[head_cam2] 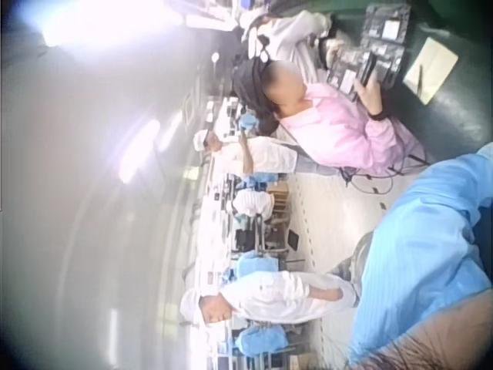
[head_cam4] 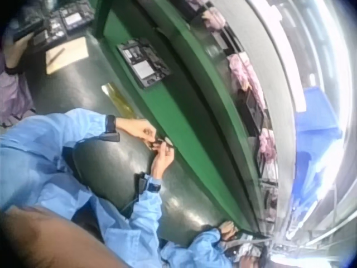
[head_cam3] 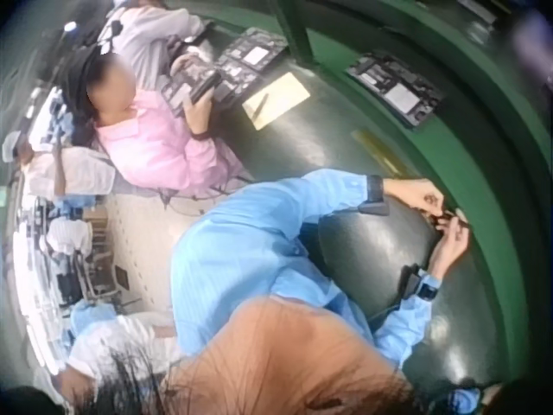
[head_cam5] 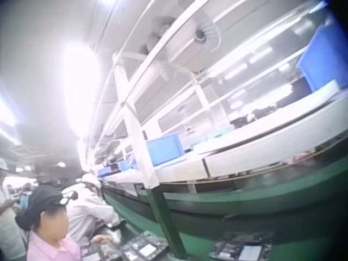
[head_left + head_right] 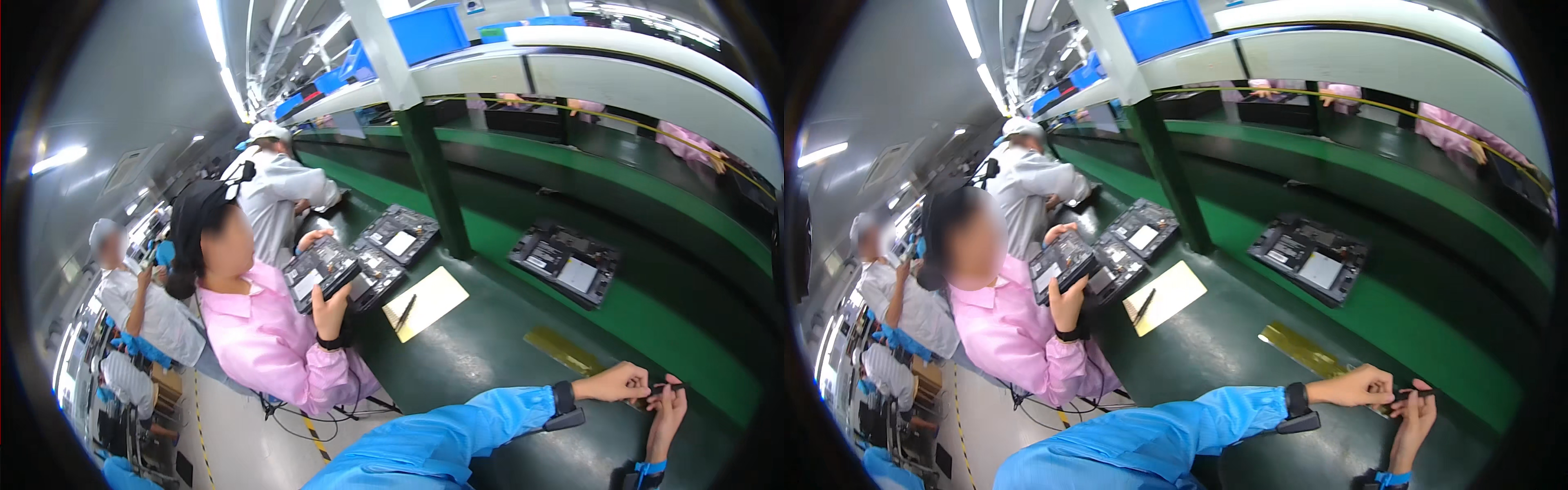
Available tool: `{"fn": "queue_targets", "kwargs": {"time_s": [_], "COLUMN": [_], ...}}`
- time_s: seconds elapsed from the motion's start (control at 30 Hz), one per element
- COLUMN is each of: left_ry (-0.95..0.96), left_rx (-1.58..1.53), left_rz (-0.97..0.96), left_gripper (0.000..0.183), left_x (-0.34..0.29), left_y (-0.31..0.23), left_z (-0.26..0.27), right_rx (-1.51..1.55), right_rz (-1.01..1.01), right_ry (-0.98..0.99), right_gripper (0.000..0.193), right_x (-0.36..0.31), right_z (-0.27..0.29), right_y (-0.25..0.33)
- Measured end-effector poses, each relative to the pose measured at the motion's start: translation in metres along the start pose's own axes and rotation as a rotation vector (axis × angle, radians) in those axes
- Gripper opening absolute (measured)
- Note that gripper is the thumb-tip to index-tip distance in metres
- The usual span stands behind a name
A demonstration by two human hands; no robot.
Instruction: The recorder is assembling electronic tablet devices on a production line, connecting batteries and ribbon cables.
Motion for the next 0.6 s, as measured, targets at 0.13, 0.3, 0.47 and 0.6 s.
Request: {"fn": "queue_targets", "kwargs": {"time_s": [0.13,0.3,0.47,0.6], "left_ry": [0.06,0.004,-0.254,-0.321], "left_rx": [0.002,0.113,0.365,0.579], "left_rz": [0.028,0.168,0.096,-0.237], "left_gripper": [0.025,0.025,0.015,0.016], "left_x": [0.012,0.008,0.02,0.009], "left_y": [0.004,0.034,0.003,-0.13], "left_z": [-0.008,0.015,0.05,0.015], "right_rx": [-0.051,-0.137,0.182,0.247], "right_rz": [0.024,-0.106,-0.01,0.029], "right_ry": [-0.035,0.01,0.002,-0.089], "right_gripper": [0.027,0.035,0.026,0.02], "right_x": [0.0,0.013,0.036,0.043], "right_z": [0.006,-0.018,-0.025,-0.004], "right_y": [0.017,0.003,-0.029,-0.026]}}
Point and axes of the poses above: each hand's wrist, its own x-axis towards the middle knuckle, its own z-axis out of the back of the hand, y = z × x, the point moved 8 cm from there along x, towards the middle knuckle, and after that the axes turned 11 degrees about z, right-handed, at the moved point
